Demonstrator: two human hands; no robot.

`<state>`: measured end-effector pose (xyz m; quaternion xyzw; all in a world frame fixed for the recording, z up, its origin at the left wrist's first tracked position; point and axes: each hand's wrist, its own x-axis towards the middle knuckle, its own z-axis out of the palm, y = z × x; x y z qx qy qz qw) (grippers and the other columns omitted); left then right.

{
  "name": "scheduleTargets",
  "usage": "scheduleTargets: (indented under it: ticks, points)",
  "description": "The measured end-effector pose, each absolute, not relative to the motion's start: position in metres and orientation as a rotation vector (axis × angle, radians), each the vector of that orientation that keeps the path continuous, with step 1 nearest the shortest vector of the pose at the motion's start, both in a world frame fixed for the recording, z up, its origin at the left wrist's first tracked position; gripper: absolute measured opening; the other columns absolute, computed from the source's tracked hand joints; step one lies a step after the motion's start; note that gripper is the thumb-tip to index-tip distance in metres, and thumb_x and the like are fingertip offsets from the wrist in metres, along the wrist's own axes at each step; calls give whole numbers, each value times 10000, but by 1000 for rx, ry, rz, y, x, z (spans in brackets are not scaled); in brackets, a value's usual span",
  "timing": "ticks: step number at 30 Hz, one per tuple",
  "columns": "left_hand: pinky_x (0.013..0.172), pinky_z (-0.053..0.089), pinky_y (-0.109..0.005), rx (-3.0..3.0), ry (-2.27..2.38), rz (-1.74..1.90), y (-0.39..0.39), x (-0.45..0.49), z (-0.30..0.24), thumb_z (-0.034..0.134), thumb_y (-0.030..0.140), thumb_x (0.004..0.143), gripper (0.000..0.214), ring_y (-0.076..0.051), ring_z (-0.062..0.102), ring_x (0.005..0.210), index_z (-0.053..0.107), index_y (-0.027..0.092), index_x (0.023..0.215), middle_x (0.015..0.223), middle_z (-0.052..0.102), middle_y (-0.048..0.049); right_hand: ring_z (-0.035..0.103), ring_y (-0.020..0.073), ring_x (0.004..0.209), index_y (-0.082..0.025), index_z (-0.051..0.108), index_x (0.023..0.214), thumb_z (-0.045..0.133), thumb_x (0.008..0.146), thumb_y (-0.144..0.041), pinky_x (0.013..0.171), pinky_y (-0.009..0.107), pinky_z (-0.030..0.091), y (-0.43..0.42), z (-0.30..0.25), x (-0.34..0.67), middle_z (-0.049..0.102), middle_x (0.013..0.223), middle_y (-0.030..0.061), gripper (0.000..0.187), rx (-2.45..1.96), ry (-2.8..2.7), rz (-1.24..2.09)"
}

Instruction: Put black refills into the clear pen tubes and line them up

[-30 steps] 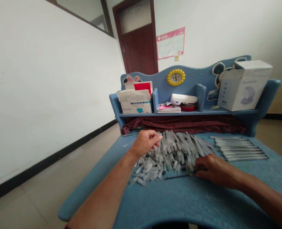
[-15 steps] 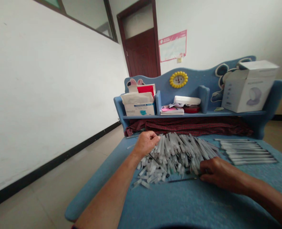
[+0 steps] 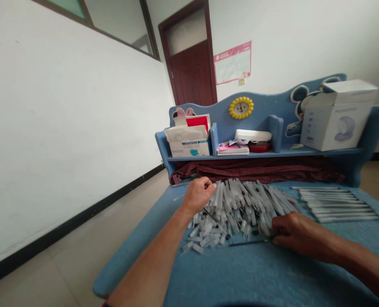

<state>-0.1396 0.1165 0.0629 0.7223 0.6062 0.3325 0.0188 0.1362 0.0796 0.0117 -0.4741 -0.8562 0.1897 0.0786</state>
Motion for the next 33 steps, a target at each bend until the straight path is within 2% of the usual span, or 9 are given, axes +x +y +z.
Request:
scheduleTargets:
  ticks: [6, 13, 26, 33]
  points:
    - [573, 366, -236, 2348, 2013, 878, 111, -134, 62, 529, 307, 787, 195, -145, 552, 615, 607, 177, 664, 636, 577, -2, 523, 127, 581, -175, 593, 657, 550, 720, -228, 514, 219, 287, 79, 11, 137, 593, 615, 6, 93, -1397, -2567, 574]
    - [669, 397, -270, 2484, 2093, 641, 105, -123, 54, 619, 405, 731, 216, -207, 583, 784, 641, 193, 701, 762, 582, -40, 511, 120, 579, -167, 596, 652, 554, 735, -259, 512, 213, 298, 80, 16, 137, 582, 605, 2, 130, -1380, -2521, 617]
    - [666, 412, -273, 2480, 2213, 464, 110, -114, 59, 549, 293, 758, 188, -215, 604, 778, 672, 178, 675, 798, 632, -77, 499, 106, 554, -159, 603, 649, 567, 723, -245, 498, 204, 291, 81, 21, 139, 553, 577, -12, 119, -1352, -2474, 625]
    - [688, 414, -296, 2467, 2237, 407, 112, -107, 59, 533, 204, 708, 162, -269, 618, 832, 675, 151, 652, 819, 669, -138, 507, 110, 564, -163, 617, 668, 555, 746, -262, 514, 207, 303, 80, 24, 137, 567, 589, -5, 141, -1366, -2456, 579]
